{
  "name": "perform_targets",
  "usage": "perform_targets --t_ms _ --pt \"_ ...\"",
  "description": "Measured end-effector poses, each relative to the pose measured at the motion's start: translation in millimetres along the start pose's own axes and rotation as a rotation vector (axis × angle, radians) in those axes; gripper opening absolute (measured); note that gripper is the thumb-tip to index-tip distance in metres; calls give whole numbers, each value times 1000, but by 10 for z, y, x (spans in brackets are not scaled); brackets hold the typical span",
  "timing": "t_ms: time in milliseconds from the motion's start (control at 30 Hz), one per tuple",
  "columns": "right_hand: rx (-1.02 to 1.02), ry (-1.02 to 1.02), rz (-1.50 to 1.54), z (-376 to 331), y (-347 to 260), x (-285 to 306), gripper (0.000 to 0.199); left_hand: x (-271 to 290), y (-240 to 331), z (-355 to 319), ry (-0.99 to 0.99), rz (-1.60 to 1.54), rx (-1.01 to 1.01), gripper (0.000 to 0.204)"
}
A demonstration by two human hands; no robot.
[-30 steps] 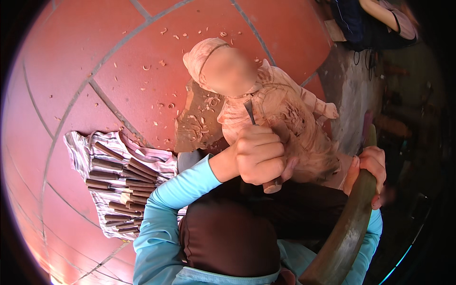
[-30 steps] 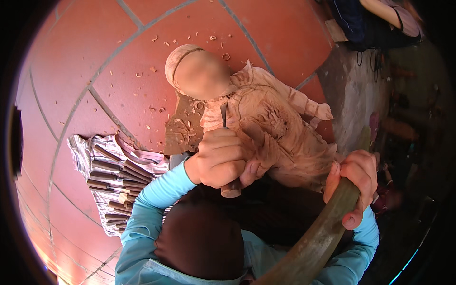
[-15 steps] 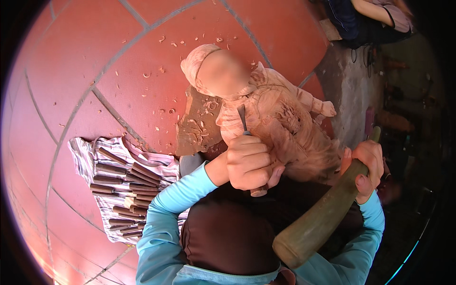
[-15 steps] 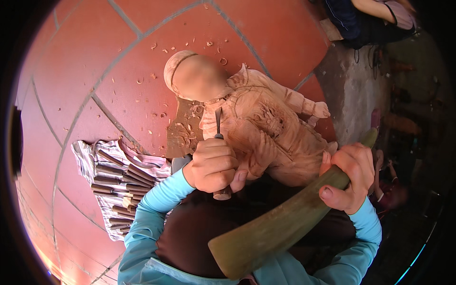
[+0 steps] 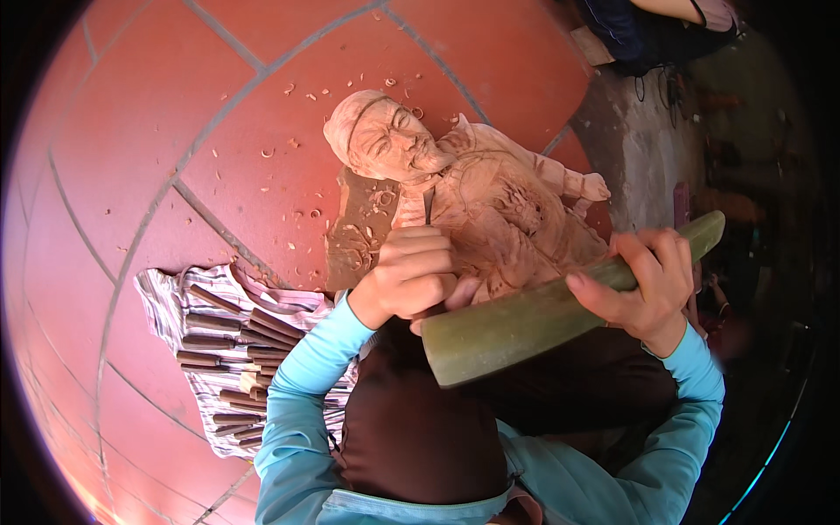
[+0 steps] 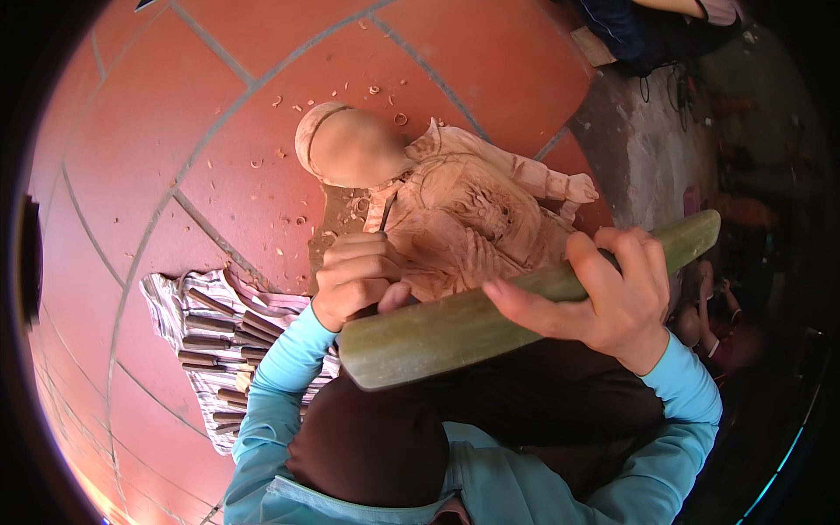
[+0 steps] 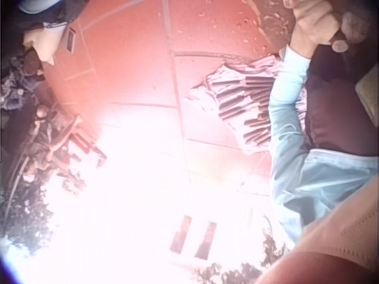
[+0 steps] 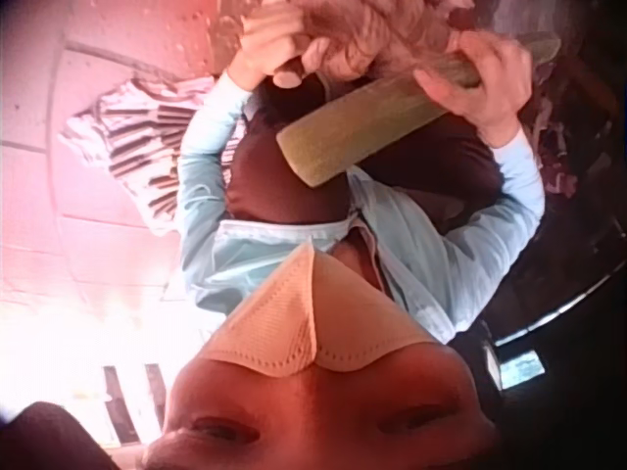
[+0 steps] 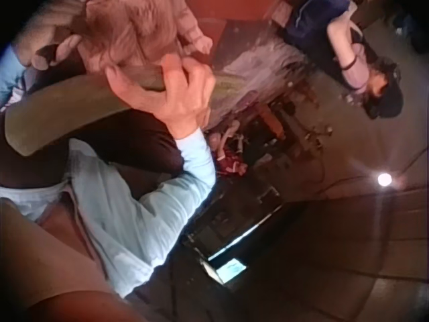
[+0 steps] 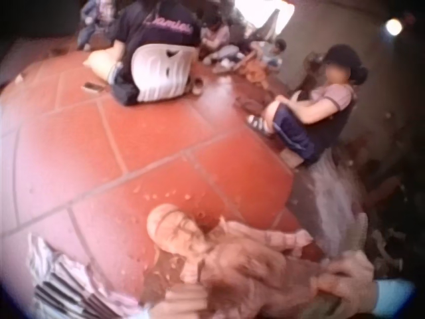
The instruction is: The person carves a wooden statue of a figure using a chisel and a wooden mallet. They repeatedly strike the chisel to shape the wood, focusing on the torso and head areas of the sculpture.
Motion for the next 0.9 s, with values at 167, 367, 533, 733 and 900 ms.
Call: perform_targets --t_ms 167,367,533,733,900 --pt "-118 -30 48 -159 154 14 60 312 207 -75 80 555 4 23" --pt "-555 -77 254 -400 486 -162 62 71 -124 -297 -228 618 534 36" --pt "-921 -10 508 -754 674 -275 58 112 -372 -518 -436 621 820 52" --pt "-1421 -148 868 -1532 735 -522 62 365 -377 -649 -484 673 1028 51" --pt "-1633 -166 974 -2114 499 -709 64 581 -265 -1092 -715 949 988 51"
Point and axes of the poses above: each hand's wrist, its own z-axis towards the middle knuckle, its own x-axis out of the back of the hand, y = z × x, the point moved 6 cm from there along z, towards the middle knuckle, and after that the axes turned 9 degrees about y, right-handed, at the moved point
